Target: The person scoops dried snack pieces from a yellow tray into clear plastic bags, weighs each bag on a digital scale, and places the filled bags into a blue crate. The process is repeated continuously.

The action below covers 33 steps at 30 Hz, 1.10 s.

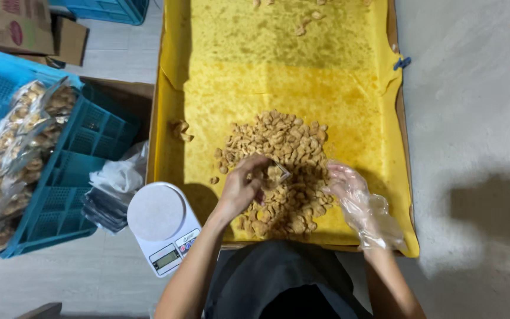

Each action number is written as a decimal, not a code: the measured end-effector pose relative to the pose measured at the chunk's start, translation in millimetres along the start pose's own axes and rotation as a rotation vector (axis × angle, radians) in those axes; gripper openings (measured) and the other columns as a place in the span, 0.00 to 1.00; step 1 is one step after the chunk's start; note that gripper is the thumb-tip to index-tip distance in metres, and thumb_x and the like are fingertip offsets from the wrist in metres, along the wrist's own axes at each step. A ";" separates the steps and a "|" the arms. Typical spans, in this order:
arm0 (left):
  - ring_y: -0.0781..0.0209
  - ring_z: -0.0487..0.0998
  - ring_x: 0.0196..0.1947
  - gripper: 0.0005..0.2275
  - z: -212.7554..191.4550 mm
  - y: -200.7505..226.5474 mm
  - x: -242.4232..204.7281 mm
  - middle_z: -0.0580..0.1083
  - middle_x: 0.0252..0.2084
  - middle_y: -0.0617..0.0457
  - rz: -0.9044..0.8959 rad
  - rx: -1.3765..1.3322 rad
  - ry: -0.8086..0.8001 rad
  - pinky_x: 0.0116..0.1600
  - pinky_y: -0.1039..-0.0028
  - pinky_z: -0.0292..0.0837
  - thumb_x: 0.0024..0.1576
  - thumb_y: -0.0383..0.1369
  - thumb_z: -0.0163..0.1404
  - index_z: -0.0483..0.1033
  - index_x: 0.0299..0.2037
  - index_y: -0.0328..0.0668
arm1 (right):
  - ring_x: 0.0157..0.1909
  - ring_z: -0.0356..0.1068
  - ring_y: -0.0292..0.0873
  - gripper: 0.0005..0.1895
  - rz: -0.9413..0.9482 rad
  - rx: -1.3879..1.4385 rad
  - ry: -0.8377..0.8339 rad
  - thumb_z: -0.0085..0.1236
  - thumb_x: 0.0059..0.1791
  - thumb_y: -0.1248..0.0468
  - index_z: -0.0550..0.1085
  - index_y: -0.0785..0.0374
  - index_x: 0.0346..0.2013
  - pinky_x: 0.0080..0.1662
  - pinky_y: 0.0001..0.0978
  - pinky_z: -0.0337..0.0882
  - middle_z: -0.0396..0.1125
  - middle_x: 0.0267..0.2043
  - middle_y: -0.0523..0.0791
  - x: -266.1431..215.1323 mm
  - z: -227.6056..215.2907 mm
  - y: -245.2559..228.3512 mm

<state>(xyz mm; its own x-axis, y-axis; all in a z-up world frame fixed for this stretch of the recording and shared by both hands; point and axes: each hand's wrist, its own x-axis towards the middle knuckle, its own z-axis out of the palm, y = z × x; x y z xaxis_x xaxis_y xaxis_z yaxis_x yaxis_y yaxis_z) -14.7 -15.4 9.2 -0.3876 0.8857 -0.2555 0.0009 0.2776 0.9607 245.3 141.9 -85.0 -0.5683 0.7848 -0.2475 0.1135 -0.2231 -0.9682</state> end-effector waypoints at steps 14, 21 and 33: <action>0.62 0.80 0.27 0.22 -63.2 17.7 -83.8 0.64 0.65 0.43 -0.002 -0.106 0.158 0.34 0.74 0.83 0.53 0.15 0.43 0.67 0.61 0.29 | 0.48 0.67 0.37 0.20 0.120 -0.134 -0.223 0.53 0.50 0.73 0.71 0.62 0.58 0.51 0.37 0.76 0.66 0.46 0.43 42.2 28.7 65.2; 0.67 0.76 0.25 0.21 -124.3 27.9 -158.7 0.74 0.52 0.45 0.006 -0.404 0.413 0.33 0.74 0.80 0.56 0.16 0.43 0.68 0.62 0.28 | 0.40 0.66 0.35 0.21 0.200 -0.092 -0.330 0.52 0.49 0.73 0.70 0.62 0.58 0.47 0.32 0.73 0.65 0.39 0.42 60.7 47.9 84.4; 0.67 0.76 0.24 0.21 -173.6 3.5 -181.6 0.75 0.47 0.44 -0.093 -0.411 0.618 0.28 0.75 0.77 0.56 0.19 0.45 0.69 0.63 0.34 | 0.46 0.68 0.38 0.19 0.250 -0.194 -0.324 0.53 0.49 0.71 0.70 0.62 0.56 0.47 0.29 0.74 0.67 0.50 0.44 63.6 56.9 78.9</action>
<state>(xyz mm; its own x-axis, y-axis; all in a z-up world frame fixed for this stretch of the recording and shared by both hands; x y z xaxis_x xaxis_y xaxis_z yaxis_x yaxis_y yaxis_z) -104.4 -239.8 77.8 -0.8167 0.4613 -0.3467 -0.3546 0.0728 0.9322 171.8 141.4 -175.0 -0.7258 0.4925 -0.4803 0.4133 -0.2459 -0.8768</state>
